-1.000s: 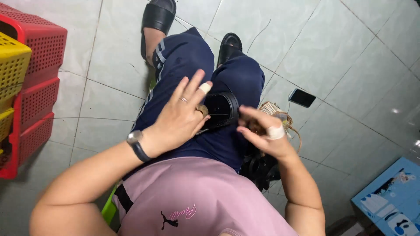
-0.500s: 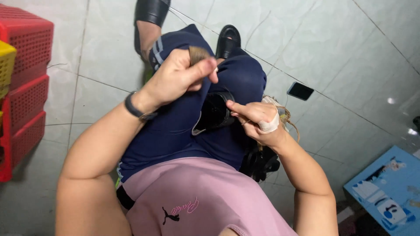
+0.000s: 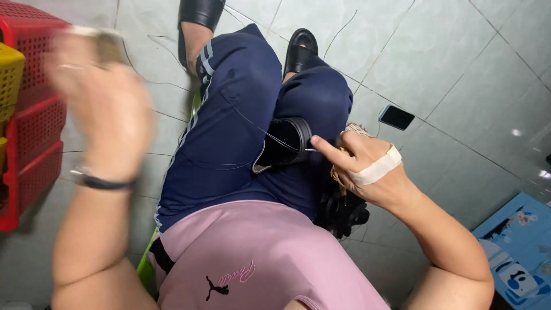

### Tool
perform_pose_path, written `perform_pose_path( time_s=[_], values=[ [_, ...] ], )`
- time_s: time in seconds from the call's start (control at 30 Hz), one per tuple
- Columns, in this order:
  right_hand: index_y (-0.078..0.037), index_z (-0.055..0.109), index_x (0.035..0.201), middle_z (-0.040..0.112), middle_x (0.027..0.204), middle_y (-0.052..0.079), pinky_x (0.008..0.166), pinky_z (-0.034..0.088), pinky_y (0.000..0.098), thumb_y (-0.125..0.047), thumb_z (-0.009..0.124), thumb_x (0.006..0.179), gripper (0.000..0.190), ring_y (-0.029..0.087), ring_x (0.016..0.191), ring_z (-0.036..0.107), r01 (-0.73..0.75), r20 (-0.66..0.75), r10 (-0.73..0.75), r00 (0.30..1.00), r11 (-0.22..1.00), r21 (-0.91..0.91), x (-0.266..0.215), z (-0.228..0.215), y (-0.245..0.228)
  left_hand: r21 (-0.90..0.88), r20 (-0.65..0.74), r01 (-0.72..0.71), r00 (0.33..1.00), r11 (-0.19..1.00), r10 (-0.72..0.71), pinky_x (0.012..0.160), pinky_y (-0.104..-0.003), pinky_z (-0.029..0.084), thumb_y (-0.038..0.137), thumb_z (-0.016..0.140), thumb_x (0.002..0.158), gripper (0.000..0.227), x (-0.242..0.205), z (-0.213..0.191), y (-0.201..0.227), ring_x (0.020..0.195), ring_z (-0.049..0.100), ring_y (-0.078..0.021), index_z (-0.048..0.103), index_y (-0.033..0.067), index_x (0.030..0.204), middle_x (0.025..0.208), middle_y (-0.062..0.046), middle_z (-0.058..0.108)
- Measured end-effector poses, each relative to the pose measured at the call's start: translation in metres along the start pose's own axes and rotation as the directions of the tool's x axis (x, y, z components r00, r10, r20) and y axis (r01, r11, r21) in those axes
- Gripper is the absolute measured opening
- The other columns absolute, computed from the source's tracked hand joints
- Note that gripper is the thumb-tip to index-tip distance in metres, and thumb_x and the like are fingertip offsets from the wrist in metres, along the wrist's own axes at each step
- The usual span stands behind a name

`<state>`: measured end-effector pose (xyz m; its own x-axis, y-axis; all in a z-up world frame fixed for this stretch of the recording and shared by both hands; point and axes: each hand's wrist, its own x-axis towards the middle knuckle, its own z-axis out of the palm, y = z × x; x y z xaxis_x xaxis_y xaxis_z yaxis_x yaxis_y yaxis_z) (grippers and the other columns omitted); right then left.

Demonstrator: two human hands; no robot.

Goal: Hand-sewing the sole of a black sandal using a needle and thread in a workshop.

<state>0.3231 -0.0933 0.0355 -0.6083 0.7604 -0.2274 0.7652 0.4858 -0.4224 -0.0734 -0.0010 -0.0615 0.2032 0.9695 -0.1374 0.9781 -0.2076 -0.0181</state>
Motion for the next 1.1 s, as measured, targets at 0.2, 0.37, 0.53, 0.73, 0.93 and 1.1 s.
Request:
perform_pose_path(
  time_s=[0.2,0.37,0.53,0.73,0.93,1.1],
  values=[
    [-0.016,0.062,0.127,0.053,0.075,0.007,0.050,0.049,0.0336,-0.008,0.054,0.085,0.044,0.023,0.054,0.054,0.047,-0.083,-0.052,0.995,0.997,-0.056,0.005,-0.002,0.000,-0.864,-0.281,-0.421,0.857,0.274,0.432,0.088,-0.043,0.049,0.027,0.069,0.087,0.035,-0.025,-0.047,0.142,0.105,0.058,-0.0390,0.062,-0.0020,0.104,0.105,-0.018,0.056],
    [-0.019,0.062,0.127,0.054,0.076,0.004,0.050,0.049,0.0311,-0.011,0.051,0.087,0.042,0.021,0.055,0.054,0.052,-0.046,-0.058,0.997,0.993,-0.110,0.007,-0.010,0.001,-0.885,-0.243,-0.385,0.861,0.262,0.447,0.083,-0.040,0.051,0.032,0.074,0.083,0.037,-0.026,-0.017,0.159,0.101,0.061,-0.0340,0.063,0.0018,0.101,0.103,-0.012,0.057],
    [-0.019,0.061,0.128,0.056,0.076,0.005,0.050,0.050,0.0309,-0.014,0.050,0.087,0.042,0.021,0.056,0.055,0.072,0.035,-0.068,0.997,0.985,-0.154,0.016,-0.024,-0.005,-0.887,-0.227,-0.367,0.874,0.280,0.429,0.080,-0.038,0.052,0.033,0.076,0.081,0.038,-0.028,-0.017,0.161,0.100,0.062,-0.0327,0.064,0.0015,0.099,0.104,-0.012,0.057],
    [-0.014,0.060,0.119,0.041,0.070,0.001,0.046,0.046,0.0273,-0.015,0.043,0.090,0.034,0.016,0.052,0.047,0.096,-0.026,-0.110,0.994,0.942,-0.322,0.014,0.008,-0.009,-0.897,-0.289,-0.380,0.891,0.226,0.351,0.079,-0.044,0.053,0.029,0.077,0.079,0.041,-0.032,-0.014,0.167,0.097,0.061,-0.0405,0.063,-0.0044,0.100,0.100,-0.020,0.057],
    [-0.007,0.057,0.118,0.043,0.074,0.003,0.044,0.045,0.0295,-0.014,0.051,0.080,0.039,0.017,0.051,0.048,0.143,-0.045,-0.164,0.985,0.943,-0.300,0.013,0.024,-0.002,-0.813,-0.361,-0.475,0.865,0.336,0.350,0.080,-0.045,0.051,0.035,0.078,0.076,0.047,-0.028,-0.018,0.163,0.097,0.058,-0.0381,0.063,-0.0018,0.101,0.102,-0.017,0.054],
    [0.000,0.056,0.122,0.047,0.070,0.008,0.044,0.048,0.0354,-0.007,0.055,0.088,0.035,0.026,0.050,0.054,0.113,-0.140,-0.120,0.983,0.992,-0.057,0.020,0.009,-0.007,-0.970,-0.220,-0.243,0.899,0.015,0.379,0.075,-0.037,0.050,0.029,0.077,0.080,0.030,-0.035,-0.055,0.151,0.093,0.061,-0.0332,0.060,0.0049,0.072,0.101,-0.011,0.057]
  ],
)
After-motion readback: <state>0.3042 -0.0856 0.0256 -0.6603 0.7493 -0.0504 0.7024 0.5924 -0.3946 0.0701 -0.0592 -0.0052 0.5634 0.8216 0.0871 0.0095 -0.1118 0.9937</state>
